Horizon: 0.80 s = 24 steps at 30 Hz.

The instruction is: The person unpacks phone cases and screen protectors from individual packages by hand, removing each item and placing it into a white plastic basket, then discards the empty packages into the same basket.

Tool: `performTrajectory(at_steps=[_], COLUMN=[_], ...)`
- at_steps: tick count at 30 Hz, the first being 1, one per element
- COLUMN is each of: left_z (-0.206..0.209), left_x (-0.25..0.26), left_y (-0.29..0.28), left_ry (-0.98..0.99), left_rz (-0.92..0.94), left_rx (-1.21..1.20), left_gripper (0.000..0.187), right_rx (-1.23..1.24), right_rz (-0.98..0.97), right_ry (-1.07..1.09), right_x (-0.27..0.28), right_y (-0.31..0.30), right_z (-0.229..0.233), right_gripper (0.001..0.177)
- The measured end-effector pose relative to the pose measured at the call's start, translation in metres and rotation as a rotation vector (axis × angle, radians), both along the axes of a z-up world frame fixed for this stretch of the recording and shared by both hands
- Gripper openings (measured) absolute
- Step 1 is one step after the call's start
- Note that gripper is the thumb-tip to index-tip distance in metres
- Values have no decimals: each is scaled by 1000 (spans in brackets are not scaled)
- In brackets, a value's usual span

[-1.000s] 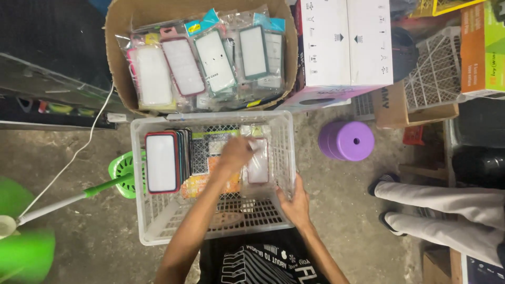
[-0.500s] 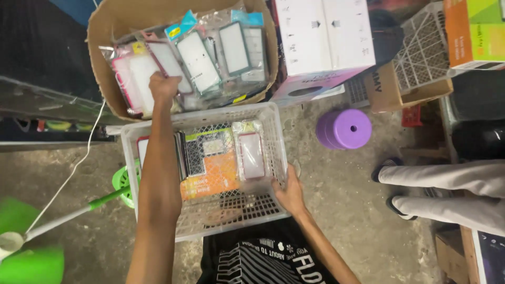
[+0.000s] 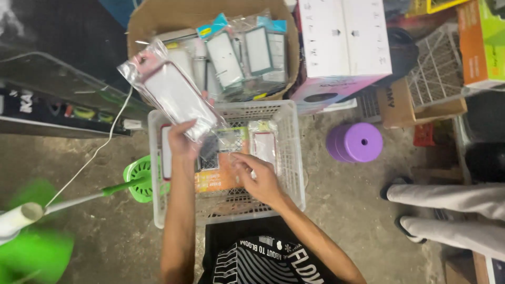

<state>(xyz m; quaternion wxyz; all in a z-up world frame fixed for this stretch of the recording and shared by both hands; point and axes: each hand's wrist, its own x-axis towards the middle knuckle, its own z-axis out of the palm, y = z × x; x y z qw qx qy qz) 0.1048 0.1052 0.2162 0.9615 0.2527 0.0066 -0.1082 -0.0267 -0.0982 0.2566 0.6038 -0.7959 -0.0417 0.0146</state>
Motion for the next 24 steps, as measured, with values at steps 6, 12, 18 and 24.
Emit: performTrajectory(at_steps=[6,12,18,24], left_z=[6,-14,-17,4], left_x=[-53,-81,-73,-60], left_y=[-6,-7,14,87], left_ry=[52,79,93,114], left_rz=[52,20,64,342], left_rx=[-103,56,-99,78], left_gripper=[76,70,66,73], right_rx=[456,753,768,576], right_rz=[36,-139,-184,30], right_ry=[415,646,614,511], right_x=[4,5,-17,-45], right_y=[56,59,59,39], right_z=[-36,-50,-48,-80], right_gripper=[31,22,15,11])
